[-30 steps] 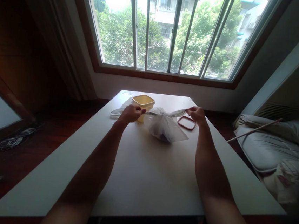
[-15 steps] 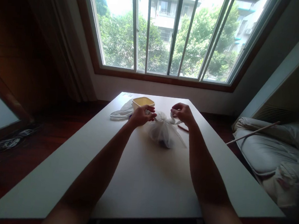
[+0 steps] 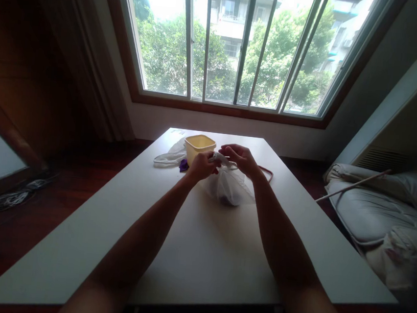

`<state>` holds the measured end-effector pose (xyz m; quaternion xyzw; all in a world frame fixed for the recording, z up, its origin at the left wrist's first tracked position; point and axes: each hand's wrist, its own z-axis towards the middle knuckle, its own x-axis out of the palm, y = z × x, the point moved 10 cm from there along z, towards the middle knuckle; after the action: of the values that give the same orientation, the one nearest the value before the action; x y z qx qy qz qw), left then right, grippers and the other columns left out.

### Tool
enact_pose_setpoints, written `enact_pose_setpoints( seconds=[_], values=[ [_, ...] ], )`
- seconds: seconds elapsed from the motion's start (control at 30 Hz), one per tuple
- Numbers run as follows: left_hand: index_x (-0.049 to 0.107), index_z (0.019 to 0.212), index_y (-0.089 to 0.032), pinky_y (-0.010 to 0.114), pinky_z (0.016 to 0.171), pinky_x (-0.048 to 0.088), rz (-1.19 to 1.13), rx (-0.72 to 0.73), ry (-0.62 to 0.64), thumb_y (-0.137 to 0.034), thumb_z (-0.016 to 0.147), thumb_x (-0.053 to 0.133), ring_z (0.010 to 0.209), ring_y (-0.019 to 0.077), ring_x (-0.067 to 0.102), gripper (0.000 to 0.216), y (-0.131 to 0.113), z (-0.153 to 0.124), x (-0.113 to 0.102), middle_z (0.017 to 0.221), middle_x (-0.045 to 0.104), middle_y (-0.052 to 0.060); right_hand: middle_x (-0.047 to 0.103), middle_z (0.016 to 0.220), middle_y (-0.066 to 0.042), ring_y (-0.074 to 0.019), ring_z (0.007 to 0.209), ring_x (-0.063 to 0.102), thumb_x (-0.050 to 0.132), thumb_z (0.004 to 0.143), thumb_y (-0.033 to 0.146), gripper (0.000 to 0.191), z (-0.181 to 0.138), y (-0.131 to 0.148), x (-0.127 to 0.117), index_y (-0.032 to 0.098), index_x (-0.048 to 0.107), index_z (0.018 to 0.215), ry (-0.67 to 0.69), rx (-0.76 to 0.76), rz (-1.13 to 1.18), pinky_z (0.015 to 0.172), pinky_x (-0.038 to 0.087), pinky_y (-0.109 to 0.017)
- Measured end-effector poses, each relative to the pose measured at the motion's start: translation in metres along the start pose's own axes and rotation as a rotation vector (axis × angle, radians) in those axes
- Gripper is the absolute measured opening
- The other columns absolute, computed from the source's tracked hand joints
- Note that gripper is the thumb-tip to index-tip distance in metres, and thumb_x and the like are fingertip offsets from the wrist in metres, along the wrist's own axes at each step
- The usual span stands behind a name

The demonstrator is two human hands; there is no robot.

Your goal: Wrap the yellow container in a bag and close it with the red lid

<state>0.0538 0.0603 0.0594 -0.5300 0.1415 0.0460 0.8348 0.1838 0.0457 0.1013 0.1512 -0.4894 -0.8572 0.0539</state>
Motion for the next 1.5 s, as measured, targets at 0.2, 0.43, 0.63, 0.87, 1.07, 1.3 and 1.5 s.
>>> enact_pose_setpoints(
  seconds=[0.2, 0.43, 0.63, 0.87, 1.07, 1.3, 1.5],
  values=[
    [0.064, 0.075, -0.012, 0.022, 0.044, 0.051, -0.082, -0.049, -0.082, -0.021, 0.079, 0.063, 0.047, 0.0123, 0.064, 0.010, 0.007, 0.003, -0.011, 0.069, 0.071, 0.005, 0.073, 0.111, -0.014, -0.0218, 0.091, 0.068, 0.073, 0.081, 0.056, 0.051, -0.003, 0.000, -0.019, 0.016, 0.074, 0.112, -0.006, -0.078, -0.217, 0.075, 0.054, -0.033],
    [0.068, 0.091, -0.011, 0.024, 0.051, 0.051, -0.415, -0.084, -0.112, -0.023, 0.074, 0.059, 0.053, 0.0134, 0.062, 0.022, 0.007, 0.007, -0.013, 0.063, 0.066, 0.002, 0.075, 0.095, -0.012, -0.0177, 0.074, 0.064, 0.080, 0.073, 0.052, 0.059, -0.004, -0.025, -0.007, 0.010, 0.074, 0.114, 0.106, 0.080, -0.164, 0.066, 0.050, -0.030],
    [0.070, 0.088, -0.014, 0.020, 0.050, 0.043, -0.527, -0.026, -0.047, -0.023, 0.066, 0.064, 0.055, 0.0106, 0.057, 0.025, -0.004, 0.005, -0.005, 0.068, 0.065, 0.001, 0.070, 0.087, -0.005, -0.0136, 0.066, 0.058, 0.084, 0.065, 0.045, 0.071, -0.003, -0.035, 0.016, 0.011, 0.066, 0.125, 0.213, 0.073, -0.076, 0.061, 0.048, -0.028],
    [0.072, 0.082, -0.015, 0.021, 0.054, 0.044, -0.573, 0.032, 0.054, -0.016, 0.061, 0.061, 0.061, 0.0116, 0.058, 0.024, -0.019, 0.001, 0.004, 0.074, 0.067, 0.002, 0.058, 0.070, 0.000, -0.0125, 0.066, 0.049, 0.078, 0.067, 0.049, 0.040, -0.002, -0.054, 0.024, 0.013, 0.064, 0.076, 0.235, 0.062, -0.251, 0.062, 0.042, -0.026],
    [0.058, 0.055, -0.014, 0.018, 0.048, 0.036, -0.709, -0.052, -0.215, -0.007, 0.047, 0.049, 0.055, 0.0096, 0.052, 0.014, -0.007, 0.005, -0.027, 0.062, 0.058, 0.001, 0.041, 0.060, 0.003, -0.0103, 0.061, 0.034, 0.063, 0.076, 0.065, 0.051, -0.001, -0.058, 0.015, 0.016, 0.054, 0.066, 0.205, 0.085, -0.398, 0.056, 0.028, -0.026],
    [0.056, 0.056, -0.015, 0.021, 0.048, 0.039, -0.782, -0.153, -0.244, -0.007, 0.049, 0.050, 0.055, 0.0110, 0.051, 0.013, -0.001, 0.004, -0.030, 0.063, 0.057, 0.002, 0.048, 0.065, 0.001, -0.0118, 0.063, 0.039, 0.064, 0.076, 0.064, 0.048, -0.009, -0.050, 0.027, 0.016, 0.058, 0.071, 0.363, 0.093, -0.390, 0.058, 0.032, -0.026],
    [0.047, 0.058, -0.018, 0.024, 0.052, 0.043, -0.669, -0.166, -0.267, -0.008, 0.050, 0.046, 0.058, 0.0117, 0.051, 0.013, 0.004, 0.006, -0.039, 0.069, 0.057, 0.003, 0.054, 0.067, 0.000, -0.0132, 0.064, 0.043, 0.063, 0.077, 0.062, 0.046, -0.010, -0.043, 0.021, 0.016, 0.061, 0.071, 0.358, 0.114, -0.444, 0.059, 0.035, -0.026]
  ],
)
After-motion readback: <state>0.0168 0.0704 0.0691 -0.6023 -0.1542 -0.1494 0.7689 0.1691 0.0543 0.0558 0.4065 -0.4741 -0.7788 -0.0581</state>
